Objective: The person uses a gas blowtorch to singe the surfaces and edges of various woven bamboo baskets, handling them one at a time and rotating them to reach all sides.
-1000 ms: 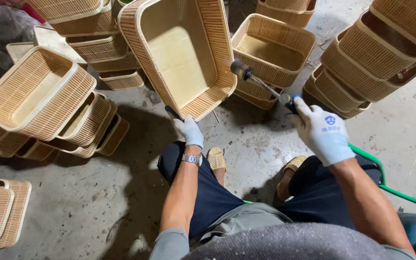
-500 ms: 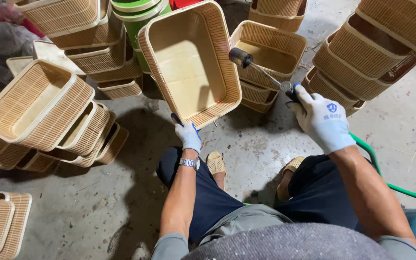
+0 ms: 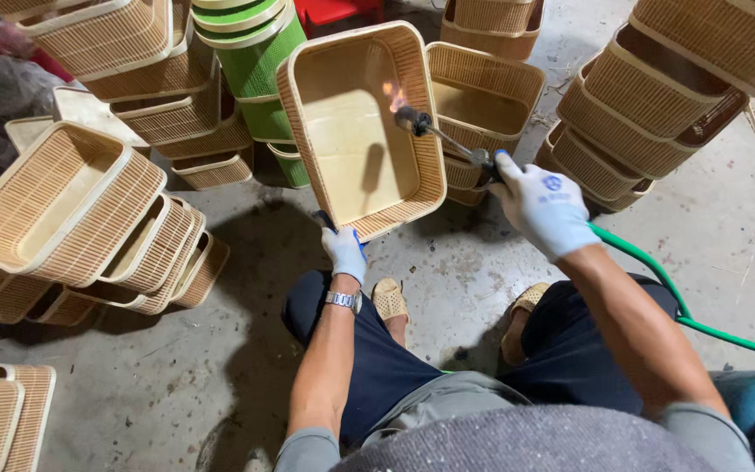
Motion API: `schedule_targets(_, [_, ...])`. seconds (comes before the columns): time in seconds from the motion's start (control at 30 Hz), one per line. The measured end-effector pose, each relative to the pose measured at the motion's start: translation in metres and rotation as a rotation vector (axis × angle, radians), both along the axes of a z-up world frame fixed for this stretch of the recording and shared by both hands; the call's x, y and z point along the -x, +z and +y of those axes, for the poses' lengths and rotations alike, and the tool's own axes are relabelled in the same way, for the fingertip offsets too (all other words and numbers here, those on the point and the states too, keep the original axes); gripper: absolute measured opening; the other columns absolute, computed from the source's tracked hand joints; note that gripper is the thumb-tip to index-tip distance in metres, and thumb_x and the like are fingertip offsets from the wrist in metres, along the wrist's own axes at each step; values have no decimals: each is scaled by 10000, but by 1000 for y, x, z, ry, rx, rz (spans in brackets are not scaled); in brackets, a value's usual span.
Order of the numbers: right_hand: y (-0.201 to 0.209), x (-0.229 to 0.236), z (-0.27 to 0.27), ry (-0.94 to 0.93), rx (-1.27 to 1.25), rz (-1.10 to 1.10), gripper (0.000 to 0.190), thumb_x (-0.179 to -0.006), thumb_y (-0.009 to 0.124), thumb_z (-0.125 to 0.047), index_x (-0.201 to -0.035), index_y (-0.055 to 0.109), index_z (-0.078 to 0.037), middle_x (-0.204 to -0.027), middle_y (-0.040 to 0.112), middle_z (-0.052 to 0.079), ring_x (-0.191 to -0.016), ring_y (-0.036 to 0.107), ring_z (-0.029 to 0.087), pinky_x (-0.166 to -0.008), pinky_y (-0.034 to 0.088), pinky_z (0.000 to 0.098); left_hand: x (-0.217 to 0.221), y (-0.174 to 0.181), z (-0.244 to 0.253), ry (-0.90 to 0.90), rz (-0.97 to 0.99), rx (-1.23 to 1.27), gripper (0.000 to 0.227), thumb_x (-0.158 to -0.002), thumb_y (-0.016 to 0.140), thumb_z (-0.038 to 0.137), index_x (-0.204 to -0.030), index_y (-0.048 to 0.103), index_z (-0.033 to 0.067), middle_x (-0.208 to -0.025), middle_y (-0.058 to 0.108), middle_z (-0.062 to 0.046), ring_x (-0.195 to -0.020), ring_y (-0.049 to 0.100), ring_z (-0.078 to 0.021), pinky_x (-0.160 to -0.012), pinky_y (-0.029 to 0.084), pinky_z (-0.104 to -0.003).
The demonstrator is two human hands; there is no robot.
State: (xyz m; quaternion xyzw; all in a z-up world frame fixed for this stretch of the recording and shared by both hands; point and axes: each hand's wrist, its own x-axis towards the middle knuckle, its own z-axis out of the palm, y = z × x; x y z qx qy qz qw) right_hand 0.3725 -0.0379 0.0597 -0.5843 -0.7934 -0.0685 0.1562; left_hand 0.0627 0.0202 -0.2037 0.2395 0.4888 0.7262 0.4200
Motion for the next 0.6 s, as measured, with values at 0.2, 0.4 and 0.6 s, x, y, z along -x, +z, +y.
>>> schedule_targets(0.2, [-22,17,35,-109,-55,42,510,-999,642,-343,-1438,582,-91,-882,698,228,-691,692,410,-597,540,500,-2,-5,4,-95,-257,26,356,-910,553,80,-1239,544,-56,-1084,676,-165,-836,695,-251,-711,579,-377])
schedule_targets(0.4, [-29,23,43,62,-25,168,494,-986,661,-379,-1421,594,-156,-906,702,202,-737,685,421,-624,528,514,-3,-6,2,-243,-397,23,271,-782,569,-11,-1036,487,-59,-947,639,-188,-809,717,-369,-702,640,-527])
schedule_targets(0.6, [-22,19,29,165,246,49,535,-944,666,-437,-1417,589,-198,-851,689,226,-821,676,428,-716,518,520,-4,23,-8,-407,-421,22,309,-770,580,-12,-1069,622,-77,-991,693,-188,-860,723,-383,-768,633,-527])
